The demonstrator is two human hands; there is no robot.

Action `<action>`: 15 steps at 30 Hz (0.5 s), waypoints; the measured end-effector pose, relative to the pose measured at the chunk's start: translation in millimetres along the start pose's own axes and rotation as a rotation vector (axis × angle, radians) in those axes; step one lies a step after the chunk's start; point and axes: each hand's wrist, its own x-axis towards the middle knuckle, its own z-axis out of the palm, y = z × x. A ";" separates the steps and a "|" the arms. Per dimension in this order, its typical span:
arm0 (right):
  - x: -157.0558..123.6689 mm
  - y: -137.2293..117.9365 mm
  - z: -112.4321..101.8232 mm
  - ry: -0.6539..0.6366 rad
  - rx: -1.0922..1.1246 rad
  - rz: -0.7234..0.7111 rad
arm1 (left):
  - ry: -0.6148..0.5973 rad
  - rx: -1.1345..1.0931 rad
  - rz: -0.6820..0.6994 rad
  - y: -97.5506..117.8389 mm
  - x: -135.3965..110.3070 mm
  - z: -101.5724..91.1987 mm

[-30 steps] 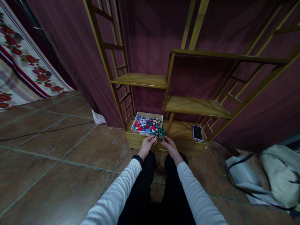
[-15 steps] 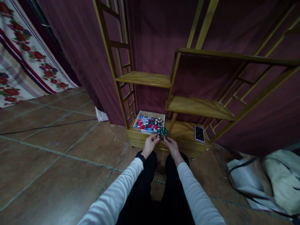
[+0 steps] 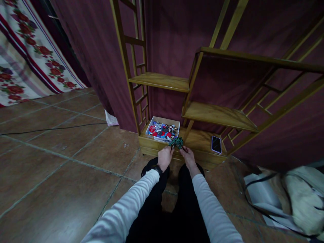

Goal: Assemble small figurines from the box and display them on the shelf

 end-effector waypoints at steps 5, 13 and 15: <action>2.4 2.8 -2.7 -0.009 0.036 -0.011 | -0.076 0.035 0.052 1.6 -4.2 1.0; 2.2 0.9 -9.0 0.023 0.120 0.017 | -0.071 0.197 0.306 -3.4 -5.6 5.6; 2.6 0.6 -10.9 0.014 0.117 0.030 | -0.079 0.257 0.354 -5.4 -5.9 5.9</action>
